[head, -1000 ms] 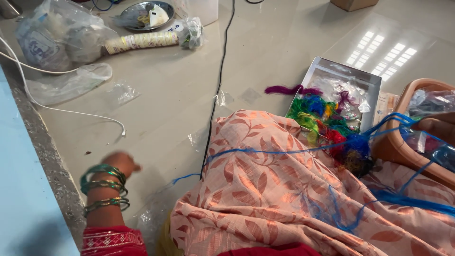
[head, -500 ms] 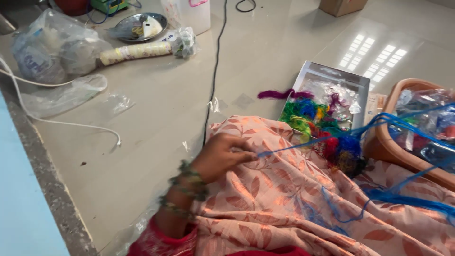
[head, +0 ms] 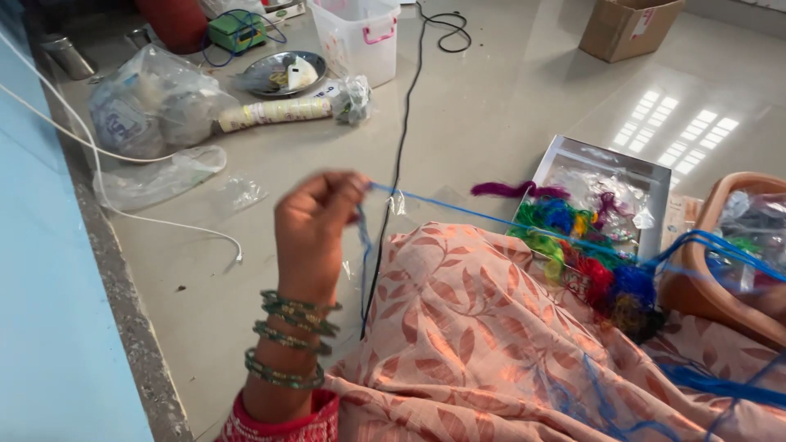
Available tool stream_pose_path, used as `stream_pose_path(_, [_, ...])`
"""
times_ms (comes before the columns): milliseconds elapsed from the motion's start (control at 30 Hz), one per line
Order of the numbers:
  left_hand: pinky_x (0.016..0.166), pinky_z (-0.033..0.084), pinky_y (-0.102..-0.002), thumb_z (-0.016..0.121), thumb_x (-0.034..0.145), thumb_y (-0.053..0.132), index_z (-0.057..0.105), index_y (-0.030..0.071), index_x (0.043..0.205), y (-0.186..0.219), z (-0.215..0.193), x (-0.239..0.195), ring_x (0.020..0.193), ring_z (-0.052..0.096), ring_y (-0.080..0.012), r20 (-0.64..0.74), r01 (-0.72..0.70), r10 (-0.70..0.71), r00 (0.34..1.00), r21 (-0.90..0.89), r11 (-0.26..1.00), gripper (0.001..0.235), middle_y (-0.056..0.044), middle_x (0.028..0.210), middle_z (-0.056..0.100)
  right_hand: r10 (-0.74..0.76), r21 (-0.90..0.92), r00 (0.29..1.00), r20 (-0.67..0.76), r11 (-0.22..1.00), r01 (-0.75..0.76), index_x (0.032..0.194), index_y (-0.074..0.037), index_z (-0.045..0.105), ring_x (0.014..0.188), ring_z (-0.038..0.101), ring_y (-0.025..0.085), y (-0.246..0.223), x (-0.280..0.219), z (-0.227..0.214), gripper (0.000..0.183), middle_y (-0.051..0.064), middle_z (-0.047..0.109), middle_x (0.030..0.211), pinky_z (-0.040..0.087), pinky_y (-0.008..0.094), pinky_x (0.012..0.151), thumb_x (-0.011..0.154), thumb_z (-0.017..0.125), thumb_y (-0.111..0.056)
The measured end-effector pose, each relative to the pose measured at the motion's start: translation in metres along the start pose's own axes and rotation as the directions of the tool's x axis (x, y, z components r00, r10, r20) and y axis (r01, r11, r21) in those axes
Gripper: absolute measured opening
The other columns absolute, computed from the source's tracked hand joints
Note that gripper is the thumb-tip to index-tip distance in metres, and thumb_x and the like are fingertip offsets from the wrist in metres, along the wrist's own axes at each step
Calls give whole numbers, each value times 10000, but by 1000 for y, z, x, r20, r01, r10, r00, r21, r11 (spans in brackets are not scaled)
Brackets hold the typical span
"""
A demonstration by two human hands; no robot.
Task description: Braiding and tying knots in decorative blue ribbons for packaging components.
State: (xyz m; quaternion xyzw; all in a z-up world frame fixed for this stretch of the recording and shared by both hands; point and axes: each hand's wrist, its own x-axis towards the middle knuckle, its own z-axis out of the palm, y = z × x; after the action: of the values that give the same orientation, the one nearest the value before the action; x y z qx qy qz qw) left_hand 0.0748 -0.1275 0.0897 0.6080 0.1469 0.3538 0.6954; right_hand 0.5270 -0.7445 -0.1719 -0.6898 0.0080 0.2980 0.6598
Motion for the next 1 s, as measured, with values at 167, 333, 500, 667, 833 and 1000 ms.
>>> stream_pose_path(167, [773, 457, -210, 658, 1095, 172, 666, 61, 1061, 37, -19, 22, 845, 573, -38, -63, -453, 456, 888, 59, 890, 116, 27, 945, 653, -78, -153, 996, -38, 986, 71, 1243, 98, 702, 690, 716, 367, -20, -27, 61, 395, 302, 727, 888, 599, 522, 588, 1052, 594, -230])
stream_pose_path(333, [809, 562, -285, 624, 1094, 171, 660, 52, 1088, 89, 3, 13, 905, 719, -154, -61, -464, 460, 886, -107, 879, 125, -27, 975, 695, -319, -502, 940, -118, 836, 221, 1259, 65, 758, 556, 623, 289, -68, -164, 242, 387, 270, 663, 730, 489, 455, 532, 1061, 636, -244])
stream_pose_path(500, [812, 664, -401, 555, 1039, 203, 607, 71, 1013, 106, 50, 6, 899, 802, -288, 188, -148, 271, 944, -494, 857, 144, -143, 945, 758, -388, -501, 909, -150, 823, 268, 1221, 42, 791, 631, 362, 221, -67, -169, 263, 343, 458, 483, 718, 301, 419, 537, 1082, 656, -241])
stream_pose_path(667, [856, 596, -327, 631, 1056, 199, 668, 51, 1089, 81, 101, 15, 982, 752, -215, 390, -199, 293, 873, -264, 944, 157, -110, 1040, 751, -590, -968, 800, 113, 117, 224, 1271, -124, 802, 978, 752, 162, -111, -219, 315, 514, 21, 753, 1210, 606, 325, 874, 782, 812, -281])
stream_pose_path(833, [861, 625, -307, 715, 990, 277, 753, 83, 1032, 78, 136, -9, 962, 735, -160, 632, -513, 388, 670, 16, 859, 202, -65, 1025, 752, -534, -542, 841, 92, 682, 492, 1498, -59, 628, 1214, 614, 242, -173, -277, 363, 591, 107, 689, 1259, 497, 401, 1010, 978, 692, -333])
stream_pose_path(1000, [805, 550, -332, 786, 858, 289, 818, 149, 893, 71, 160, -23, 949, 647, -198, 645, -725, 463, 609, 214, 655, 148, -59, 998, 735, -572, 218, 634, 520, 807, 549, 1582, -68, 378, 1328, 553, 231, -185, -292, 411, 765, 64, 587, 1482, 520, 399, 1031, 954, 703, -362])
